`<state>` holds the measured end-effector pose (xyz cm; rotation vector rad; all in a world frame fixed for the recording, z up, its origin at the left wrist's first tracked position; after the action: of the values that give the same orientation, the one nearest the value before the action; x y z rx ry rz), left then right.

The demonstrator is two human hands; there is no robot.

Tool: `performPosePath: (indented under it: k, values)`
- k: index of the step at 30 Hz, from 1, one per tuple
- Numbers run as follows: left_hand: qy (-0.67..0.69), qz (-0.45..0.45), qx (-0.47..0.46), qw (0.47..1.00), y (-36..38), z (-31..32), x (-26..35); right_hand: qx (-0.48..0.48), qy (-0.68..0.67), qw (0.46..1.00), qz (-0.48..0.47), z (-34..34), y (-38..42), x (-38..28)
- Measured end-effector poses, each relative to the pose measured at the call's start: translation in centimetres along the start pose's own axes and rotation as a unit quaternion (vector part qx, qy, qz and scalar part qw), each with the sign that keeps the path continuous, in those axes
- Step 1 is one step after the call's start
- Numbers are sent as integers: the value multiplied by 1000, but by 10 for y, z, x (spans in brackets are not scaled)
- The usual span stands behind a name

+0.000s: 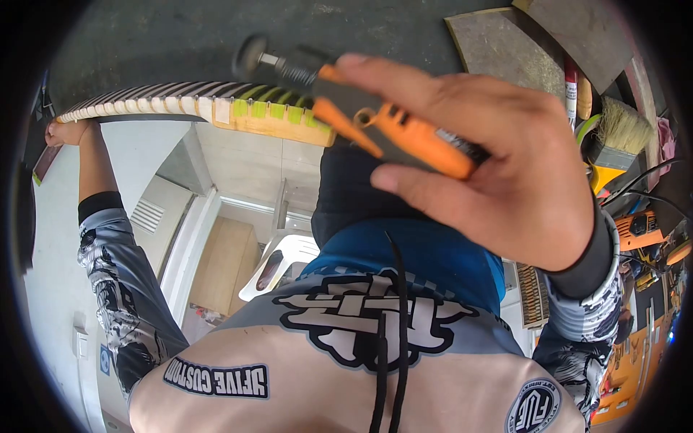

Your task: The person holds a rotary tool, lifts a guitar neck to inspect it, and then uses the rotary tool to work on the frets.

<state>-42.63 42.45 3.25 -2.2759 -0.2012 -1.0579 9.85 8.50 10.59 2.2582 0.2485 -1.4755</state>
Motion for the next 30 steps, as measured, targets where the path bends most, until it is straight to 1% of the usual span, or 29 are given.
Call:
performPosePath:
  k: [1, 3, 4, 6, 9, 13, 19, 26, 30]
  values:
    - [-29, 17, 0, 999, -4, -1, -4, 3, 8, 999, 37, -6, 3, -1]
    - [-90, 51, 0, 995, -16, -7, -16, -3, 21, 998, 55, -8, 4, 0]
    - [-81, 44, 2, 996, -15, -7, -14, -7, 28, 998, 64, -9, 4, 0]
    - [-59, 29, 4, 998, -12, -6, -10, -15, 33, 998, 50, -7, 6, 1]
    - [-52, 23, 2, 998, -9, -4, -6, -16, 33, 999, 31, 0, 5, -3]
    - [-66, 25, 25, 997, -17, -7, -14, -15, 33, 999, 19, 5, 2, -9]
    - [-51, 20, 18, 998, -20, -5, -17, -8, 53, 999, -5, 7, 3, -12]
    - [-46, 18, 25, 998, -21, -6, -20, -31, 70, 997, 33, 5, 3, -18]
    - [-17, 2, 18, 1000, -4, -2, 1, -32, 75, 996, 35, 8, 3, -19]
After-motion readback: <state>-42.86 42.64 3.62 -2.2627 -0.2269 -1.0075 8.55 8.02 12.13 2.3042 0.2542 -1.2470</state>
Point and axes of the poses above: each hand's wrist, its own y-axis away from the middle knuckle, its own z-axis out of the palm, x = y × z, the point moved 2 cm from there along -y, towards the middle knuckle, and after that the axes turned 2 degrees about y, right-handed, at the moved point
